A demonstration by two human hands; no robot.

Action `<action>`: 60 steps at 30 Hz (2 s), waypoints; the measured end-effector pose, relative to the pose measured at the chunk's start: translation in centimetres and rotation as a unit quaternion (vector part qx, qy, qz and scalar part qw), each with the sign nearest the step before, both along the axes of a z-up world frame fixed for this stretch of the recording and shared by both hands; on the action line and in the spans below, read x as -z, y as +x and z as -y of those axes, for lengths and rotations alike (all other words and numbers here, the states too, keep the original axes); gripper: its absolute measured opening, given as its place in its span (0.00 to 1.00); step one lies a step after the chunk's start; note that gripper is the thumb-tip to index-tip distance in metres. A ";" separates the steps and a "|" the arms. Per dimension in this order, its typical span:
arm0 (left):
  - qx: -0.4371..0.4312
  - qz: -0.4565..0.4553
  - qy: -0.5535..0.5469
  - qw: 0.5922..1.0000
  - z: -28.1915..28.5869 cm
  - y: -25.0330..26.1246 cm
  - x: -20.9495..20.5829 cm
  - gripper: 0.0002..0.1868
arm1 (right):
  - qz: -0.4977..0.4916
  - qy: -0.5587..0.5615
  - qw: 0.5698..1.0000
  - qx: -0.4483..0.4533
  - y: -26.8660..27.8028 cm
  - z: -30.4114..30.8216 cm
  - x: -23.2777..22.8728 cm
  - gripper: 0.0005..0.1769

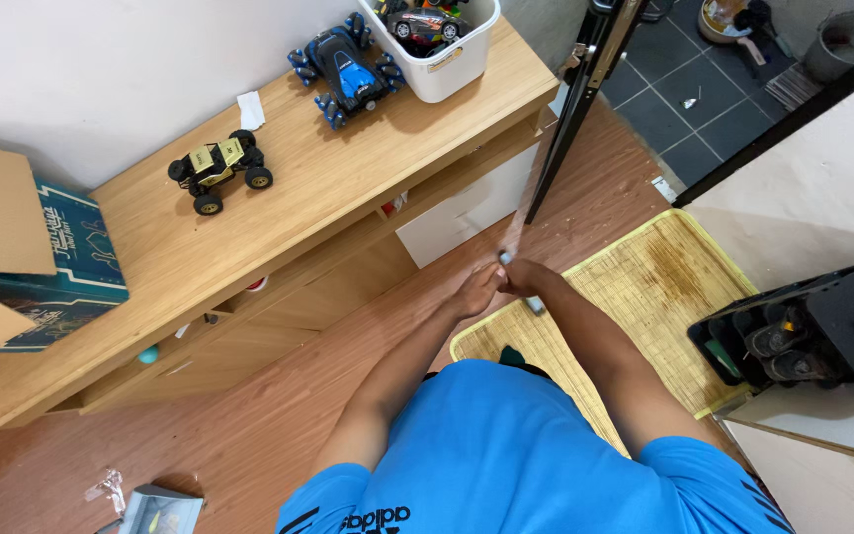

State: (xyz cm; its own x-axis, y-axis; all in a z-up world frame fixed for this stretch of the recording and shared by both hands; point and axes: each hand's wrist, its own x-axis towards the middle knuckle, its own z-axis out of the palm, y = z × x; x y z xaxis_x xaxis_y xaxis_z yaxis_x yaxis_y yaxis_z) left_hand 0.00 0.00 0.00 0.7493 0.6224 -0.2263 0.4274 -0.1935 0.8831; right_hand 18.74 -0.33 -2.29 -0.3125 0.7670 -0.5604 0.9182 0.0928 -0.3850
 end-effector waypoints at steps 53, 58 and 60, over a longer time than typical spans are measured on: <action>-0.068 0.038 0.125 0.989 -0.4 11.7 -7.5 0.24 | -0.240 0.077 0.963 0.093 9.9 0.2 -3.6 0.16; -0.054 0.034 0.145 0.987 -0.6 11.0 -6.8 0.25 | -0.311 0.128 0.941 0.042 9.0 -0.2 -2.2 0.15; -0.047 0.031 0.079 0.995 -0.5 10.4 -6.0 0.24 | -0.266 0.002 0.957 0.118 8.8 -0.1 -2.1 0.15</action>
